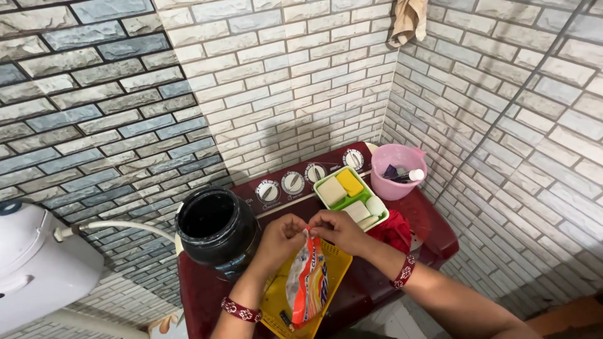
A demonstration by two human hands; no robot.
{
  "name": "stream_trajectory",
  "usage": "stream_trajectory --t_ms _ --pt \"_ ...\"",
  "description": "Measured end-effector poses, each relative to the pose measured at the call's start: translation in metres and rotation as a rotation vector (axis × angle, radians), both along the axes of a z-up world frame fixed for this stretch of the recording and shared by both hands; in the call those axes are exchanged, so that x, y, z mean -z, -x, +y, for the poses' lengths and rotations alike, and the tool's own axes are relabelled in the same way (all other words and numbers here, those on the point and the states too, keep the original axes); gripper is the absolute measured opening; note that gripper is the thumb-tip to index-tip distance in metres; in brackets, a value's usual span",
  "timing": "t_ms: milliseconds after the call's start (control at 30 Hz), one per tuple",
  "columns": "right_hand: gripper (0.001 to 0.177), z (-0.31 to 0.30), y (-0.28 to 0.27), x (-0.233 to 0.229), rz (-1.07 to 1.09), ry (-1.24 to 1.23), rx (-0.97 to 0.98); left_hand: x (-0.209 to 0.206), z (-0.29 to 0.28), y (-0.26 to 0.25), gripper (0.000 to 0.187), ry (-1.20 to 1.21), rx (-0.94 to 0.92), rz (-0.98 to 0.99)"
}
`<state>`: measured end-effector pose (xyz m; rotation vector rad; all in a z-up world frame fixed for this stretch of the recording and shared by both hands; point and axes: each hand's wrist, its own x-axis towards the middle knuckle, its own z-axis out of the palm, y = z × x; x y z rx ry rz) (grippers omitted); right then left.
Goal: The person opens a black tub and a Tide detergent packet on a washing machine top. They repeatedly scoop detergent powder from the packet into the black tub using a white scoop, then place the scoop back into the tub. The person continues this scooping cycle multiple times.
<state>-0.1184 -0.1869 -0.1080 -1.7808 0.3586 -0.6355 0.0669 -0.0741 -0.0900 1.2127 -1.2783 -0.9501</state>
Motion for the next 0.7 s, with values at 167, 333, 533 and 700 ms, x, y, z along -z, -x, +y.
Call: stream_trajectory --t_ms 167,333,533,700 --pt "0.005 0.003 -0.003 -0.003 0.031 0.031 0.019 0.000 0.001 -0.005 0.014 0.019 0.020 -0.055" --pt "0.005 0.004 -0.003 -0.008 0.062 0.072 0.041 -0.018 0.007 -0.010 0.012 -0.074 0.164 0.074" --pt "0.004 0.004 -0.001 -0.015 0.065 0.149 0.005 -0.009 0.003 -0.012 0.011 -0.111 0.294 0.206" --pt "0.003 0.003 0.002 -0.019 0.070 0.177 -0.048 0.012 -0.002 -0.009 0.004 -0.049 0.346 0.422"
